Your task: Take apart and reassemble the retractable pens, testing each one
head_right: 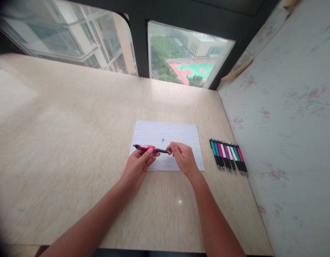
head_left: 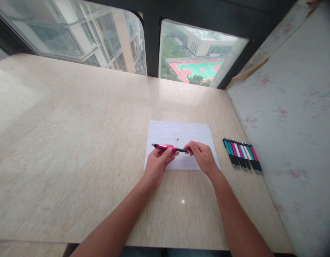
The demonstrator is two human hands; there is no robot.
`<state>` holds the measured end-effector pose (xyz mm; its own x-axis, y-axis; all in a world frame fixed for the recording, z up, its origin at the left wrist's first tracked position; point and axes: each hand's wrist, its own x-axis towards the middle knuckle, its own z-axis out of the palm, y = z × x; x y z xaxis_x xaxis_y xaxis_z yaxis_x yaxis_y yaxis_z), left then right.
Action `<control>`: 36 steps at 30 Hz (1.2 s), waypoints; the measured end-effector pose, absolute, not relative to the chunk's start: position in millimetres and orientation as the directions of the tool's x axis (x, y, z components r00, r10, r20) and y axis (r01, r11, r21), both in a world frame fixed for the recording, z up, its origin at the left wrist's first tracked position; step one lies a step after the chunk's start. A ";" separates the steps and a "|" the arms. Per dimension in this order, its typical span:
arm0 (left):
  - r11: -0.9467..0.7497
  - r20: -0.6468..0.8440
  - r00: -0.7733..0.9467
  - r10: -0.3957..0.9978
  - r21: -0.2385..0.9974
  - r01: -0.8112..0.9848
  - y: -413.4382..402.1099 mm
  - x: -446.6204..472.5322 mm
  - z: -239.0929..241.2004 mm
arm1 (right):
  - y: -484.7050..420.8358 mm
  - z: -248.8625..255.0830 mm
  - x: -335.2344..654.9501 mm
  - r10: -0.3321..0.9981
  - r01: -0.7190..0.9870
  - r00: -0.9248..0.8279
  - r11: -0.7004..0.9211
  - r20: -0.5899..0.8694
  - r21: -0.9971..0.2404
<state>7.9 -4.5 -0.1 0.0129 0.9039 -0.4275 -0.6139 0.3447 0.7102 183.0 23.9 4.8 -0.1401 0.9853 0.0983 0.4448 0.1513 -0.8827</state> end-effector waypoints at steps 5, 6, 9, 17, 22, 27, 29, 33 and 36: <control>0.339 -0.402 0.012 0.916 0.756 -0.560 -5.1 8.8 1.7 | 13.2 4.0 177.4 0.965 0.446 -0.237 0.208 0.109 -0.870; 0.338 -0.400 0.010 0.916 0.761 -0.553 -4.7 8.6 1.2 | 12.8 3.5 178.3 0.968 0.444 -0.226 0.205 0.112 -0.872; 0.327 -0.405 -0.017 0.914 0.760 -0.562 -2.2 6.8 -1.6 | 13.6 1.6 184.6 0.981 0.436 -0.140 0.181 0.132 -0.882; 0.238 -0.414 -0.137 0.900 0.729 -0.642 4.7 -1.2 -5.1 | 17.0 -10.9 191.4 0.975 0.530 0.028 0.171 0.219 -0.830; 0.266 -0.410 -0.095 0.907 0.734 -0.625 1.4 0.8 -4.2 | 24.2 -17.8 183.7 0.935 0.724 -0.028 0.262 0.353 -0.638; 0.290 -0.413 -0.056 0.909 0.723 -0.627 -0.6 2.6 -2.4 | 40.2 -17.4 171.4 0.916 0.838 -0.178 0.333 0.361 -0.433; 0.292 -0.418 -0.058 0.907 0.722 -0.627 -0.6 2.6 -1.3 | 44.7 -18.2 168.7 0.920 0.869 -0.201 0.327 0.337 -0.372; 0.296 -0.424 -0.060 0.904 0.720 -0.627 -0.7 2.7 -0.3 | 46.4 -20.4 171.3 0.930 0.871 -0.232 0.330 0.286 -0.364; 0.307 -0.432 -0.055 0.900 0.720 -0.622 -1.0 3.3 -0.5 | 43.7 -18.4 178.4 0.931 0.811 -0.221 0.341 0.290 -0.475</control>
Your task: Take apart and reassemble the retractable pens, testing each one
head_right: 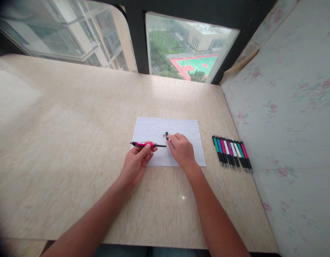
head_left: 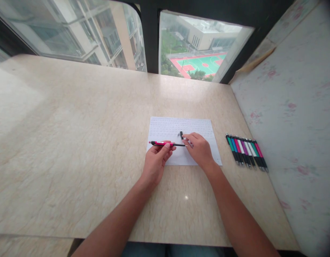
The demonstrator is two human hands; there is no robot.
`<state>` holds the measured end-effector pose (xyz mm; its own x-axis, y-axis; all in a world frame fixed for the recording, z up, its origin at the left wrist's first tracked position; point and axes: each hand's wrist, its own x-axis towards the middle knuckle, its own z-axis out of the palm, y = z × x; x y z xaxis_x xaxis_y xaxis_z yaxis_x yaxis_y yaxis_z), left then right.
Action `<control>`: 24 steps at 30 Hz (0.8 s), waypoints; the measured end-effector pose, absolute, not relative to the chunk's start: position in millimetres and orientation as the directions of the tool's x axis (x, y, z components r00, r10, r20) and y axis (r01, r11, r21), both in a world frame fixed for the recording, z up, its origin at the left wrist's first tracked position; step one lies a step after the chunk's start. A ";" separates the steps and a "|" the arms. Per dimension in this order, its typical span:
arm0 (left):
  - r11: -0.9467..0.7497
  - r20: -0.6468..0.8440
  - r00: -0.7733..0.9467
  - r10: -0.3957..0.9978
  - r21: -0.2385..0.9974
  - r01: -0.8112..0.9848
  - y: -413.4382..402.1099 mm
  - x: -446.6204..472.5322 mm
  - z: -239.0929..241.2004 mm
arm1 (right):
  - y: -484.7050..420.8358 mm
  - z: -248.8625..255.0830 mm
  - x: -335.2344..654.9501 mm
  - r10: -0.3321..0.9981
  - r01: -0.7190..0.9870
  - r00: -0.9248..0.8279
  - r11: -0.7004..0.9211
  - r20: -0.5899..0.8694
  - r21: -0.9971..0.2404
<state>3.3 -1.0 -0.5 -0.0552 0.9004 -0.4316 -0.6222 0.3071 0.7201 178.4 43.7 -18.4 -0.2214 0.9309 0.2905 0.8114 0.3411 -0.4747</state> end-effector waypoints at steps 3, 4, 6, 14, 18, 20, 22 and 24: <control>0.315 -0.440 -0.056 0.896 0.721 -0.617 -1.3 3.9 -0.7 | 37.6 -13.2 183.7 0.945 0.677 -0.114 0.300 0.307 -0.672; 0.318 -0.441 -0.053 0.896 0.721 -0.615 -1.4 4.2 -0.8 | 34.6 -11.4 184.1 0.956 0.609 -0.075 0.270 0.284 -0.746; 0.326 -0.440 -0.041 0.897 0.723 -0.609 -1.7 4.9 -0.8 | 27.6 -8.4 182.5 0.979 0.463 -0.050 0.200 0.200 -0.864; 0.384 -0.443 0.033 0.896 0.736 -0.557 -2.4 4.8 0.9 | 13.2 -4.1 175.2 0.982 0.371 -0.152 0.162 0.113 -0.914; 0.380 -0.432 0.039 0.901 0.745 -0.548 -2.1 3.1 1.2 | 15.0 -5.3 178.6 0.982 0.383 -0.146 0.169 0.121 -0.908; 0.374 -0.424 0.035 0.905 0.752 -0.543 -2.0 3.0 0.7 | 15.2 -5.7 178.8 0.978 0.386 -0.142 0.199 0.155 -0.901; 0.366 -0.419 0.028 0.908 0.757 -0.541 -1.9 3.5 -0.4 | 14.9 -5.6 178.1 0.965 0.406 -0.150 0.259 0.216 -0.876; 0.361 -0.424 0.014 0.906 0.754 -0.549 -1.4 4.0 -1.6 | 14.0 -5.3 177.0 0.938 0.443 -0.175 0.348 0.301 -0.826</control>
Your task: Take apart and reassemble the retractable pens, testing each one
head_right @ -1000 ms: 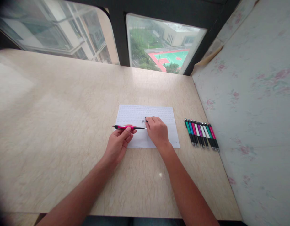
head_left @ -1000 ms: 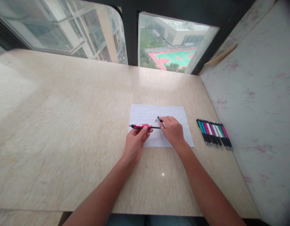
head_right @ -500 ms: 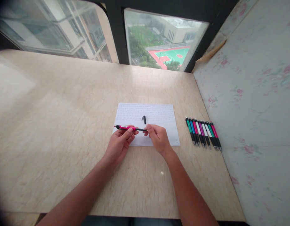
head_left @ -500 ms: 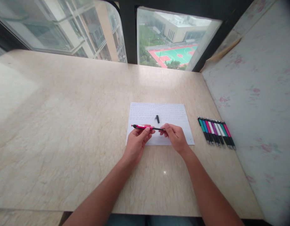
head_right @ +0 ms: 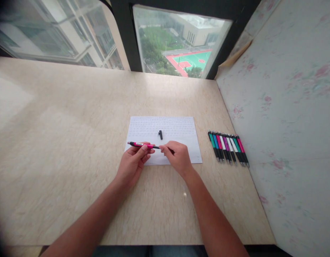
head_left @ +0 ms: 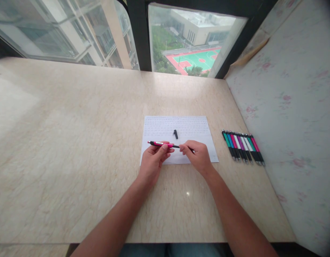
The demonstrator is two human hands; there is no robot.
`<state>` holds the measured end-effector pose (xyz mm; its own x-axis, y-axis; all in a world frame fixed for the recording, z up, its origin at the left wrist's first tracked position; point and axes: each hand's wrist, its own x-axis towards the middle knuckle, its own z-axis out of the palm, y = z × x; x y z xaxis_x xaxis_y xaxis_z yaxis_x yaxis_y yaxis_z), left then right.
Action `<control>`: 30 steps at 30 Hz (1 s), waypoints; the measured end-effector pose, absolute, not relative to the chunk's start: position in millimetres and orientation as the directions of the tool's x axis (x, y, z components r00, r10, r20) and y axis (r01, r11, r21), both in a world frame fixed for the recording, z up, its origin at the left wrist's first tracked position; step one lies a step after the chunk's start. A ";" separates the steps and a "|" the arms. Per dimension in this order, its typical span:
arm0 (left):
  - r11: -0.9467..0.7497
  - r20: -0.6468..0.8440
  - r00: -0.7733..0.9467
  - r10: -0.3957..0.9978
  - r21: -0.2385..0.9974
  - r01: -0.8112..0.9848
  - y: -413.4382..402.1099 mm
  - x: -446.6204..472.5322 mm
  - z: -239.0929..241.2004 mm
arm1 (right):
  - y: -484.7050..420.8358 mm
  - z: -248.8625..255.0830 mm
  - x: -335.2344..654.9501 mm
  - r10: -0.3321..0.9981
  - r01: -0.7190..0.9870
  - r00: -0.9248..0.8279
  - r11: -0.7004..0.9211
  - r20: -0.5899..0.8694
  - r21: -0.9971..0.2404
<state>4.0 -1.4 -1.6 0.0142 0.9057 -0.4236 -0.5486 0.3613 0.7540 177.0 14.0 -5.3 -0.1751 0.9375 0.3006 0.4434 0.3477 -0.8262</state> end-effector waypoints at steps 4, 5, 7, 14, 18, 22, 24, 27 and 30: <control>0.350 -0.437 -0.021 0.899 0.748 -0.564 0.5 3.9 -1.9 | 12.1 -5.1 174.8 0.877 0.489 -0.229 0.479 0.422 -0.729; 0.350 -0.439 -0.024 0.898 0.747 -0.565 0.8 3.7 -1.4 | 11.7 -5.3 174.4 0.875 0.487 -0.227 0.482 0.427 -0.729; 0.353 -0.440 -0.018 0.898 0.743 -0.568 1.1 3.6 -0.2 | 11.2 -6.2 173.6 0.889 0.472 -0.207 0.456 0.408 -0.754; 0.366 -0.429 0.023 0.903 0.739 -0.565 -1.3 5.9 1.0 | 10.2 -5.5 172.4 0.953 0.406 -0.190 0.294 0.235 -0.865; 0.361 -0.424 0.022 0.905 0.742 -0.565 -1.8 5.4 0.9 | 11.0 -2.8 173.2 0.954 0.378 -0.169 0.296 0.249 -0.877; 0.361 -0.429 0.018 0.903 0.736 -0.572 -1.3 4.4 1.1 | 10.2 -2.8 174.3 0.957 0.365 -0.123 0.289 0.262 -0.885; 0.364 -0.433 0.017 0.901 0.735 -0.573 -1.2 4.2 1.2 | 9.7 -3.3 174.8 0.965 0.390 -0.100 0.261 0.241 -0.883; 0.363 -0.434 0.016 0.901 0.733 -0.575 -1.1 4.1 1.0 | 10.0 -3.0 175.8 0.972 0.433 -0.083 0.234 0.220 -0.871; 0.362 -0.432 0.018 0.902 0.733 -0.576 -0.8 3.9 0.4 | 10.7 -0.9 176.9 0.960 0.448 -0.101 0.279 0.261 -0.850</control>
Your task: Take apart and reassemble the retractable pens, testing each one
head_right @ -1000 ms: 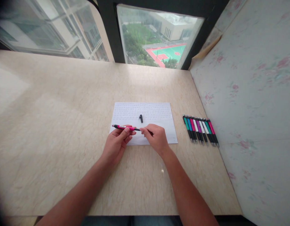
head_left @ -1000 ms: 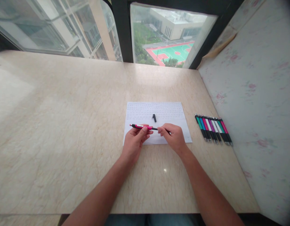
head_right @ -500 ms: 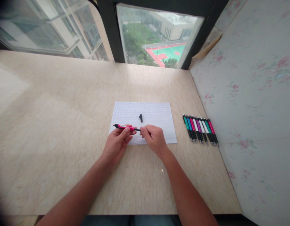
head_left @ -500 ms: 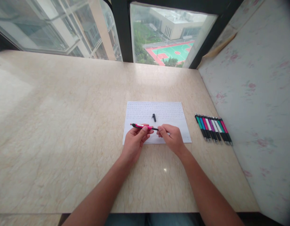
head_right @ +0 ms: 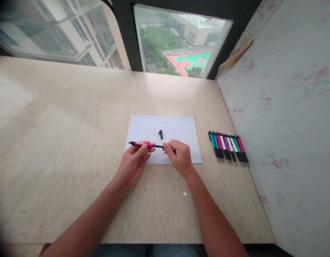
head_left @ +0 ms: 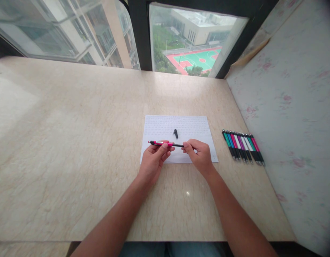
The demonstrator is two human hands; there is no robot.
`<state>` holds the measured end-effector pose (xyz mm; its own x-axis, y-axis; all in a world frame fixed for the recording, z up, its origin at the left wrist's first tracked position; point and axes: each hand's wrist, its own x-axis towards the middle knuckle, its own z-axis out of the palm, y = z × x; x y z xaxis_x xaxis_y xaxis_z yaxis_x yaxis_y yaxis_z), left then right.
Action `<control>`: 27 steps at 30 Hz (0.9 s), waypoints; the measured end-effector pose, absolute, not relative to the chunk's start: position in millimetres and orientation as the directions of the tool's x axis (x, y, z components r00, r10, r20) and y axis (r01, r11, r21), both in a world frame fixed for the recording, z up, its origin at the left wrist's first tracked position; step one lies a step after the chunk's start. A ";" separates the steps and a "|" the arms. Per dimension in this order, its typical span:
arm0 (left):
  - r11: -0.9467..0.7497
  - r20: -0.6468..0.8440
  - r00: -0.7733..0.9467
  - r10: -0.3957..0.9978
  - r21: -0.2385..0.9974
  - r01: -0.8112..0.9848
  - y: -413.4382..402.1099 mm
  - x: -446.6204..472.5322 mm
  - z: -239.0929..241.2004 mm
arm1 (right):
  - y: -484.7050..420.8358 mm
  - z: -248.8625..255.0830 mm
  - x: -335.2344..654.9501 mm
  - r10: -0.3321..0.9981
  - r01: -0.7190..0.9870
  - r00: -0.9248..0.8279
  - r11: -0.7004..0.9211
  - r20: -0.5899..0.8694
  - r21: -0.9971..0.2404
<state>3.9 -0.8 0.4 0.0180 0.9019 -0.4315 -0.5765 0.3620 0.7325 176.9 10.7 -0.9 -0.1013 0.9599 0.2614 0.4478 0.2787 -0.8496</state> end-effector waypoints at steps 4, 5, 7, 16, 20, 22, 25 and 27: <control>0.347 -0.426 0.003 0.905 0.733 -0.585 -0.6 4.0 -0.2 | 10.0 -0.2 177.2 0.951 0.405 -0.116 0.310 0.288 -0.860; 0.345 -0.424 0.002 0.905 0.733 -0.586 -0.7 4.1 -0.1 | 9.7 -0.9 177.0 0.953 0.390 -0.116 0.302 0.279 -0.870; 0.346 -0.422 0.008 0.906 0.733 -0.586 -0.9 4.4 0.1 | 9.6 -3.0 176.6 0.964 0.377 -0.104 0.266 0.245 -0.887; 0.348 -0.427 0.012 0.904 0.721 -0.599 -1.5 6.4 1.9 | 11.8 -4.0 179.7 0.968 0.382 -0.130 0.249 0.214 -0.890; 0.364 -0.429 0.041 0.903 0.708 -0.605 -4.6 9.5 1.7 | 9.8 -3.8 177.9 0.969 0.345 -0.115 0.246 0.219 -0.906; 0.369 -0.427 0.051 0.903 0.707 -0.604 -5.4 10.3 1.7 | 9.4 -4.1 176.6 0.974 0.383 -0.121 0.224 0.192 -0.896; 0.364 -0.430 0.041 0.902 0.707 -0.607 -5.3 10.1 2.4 | 9.8 -2.9 175.6 0.972 0.440 -0.122 0.233 0.199 -0.867; 0.364 -0.431 0.041 0.901 0.702 -0.611 -4.8 9.7 2.7 | 10.1 -1.3 175.6 0.964 0.442 -0.118 0.267 0.239 -0.856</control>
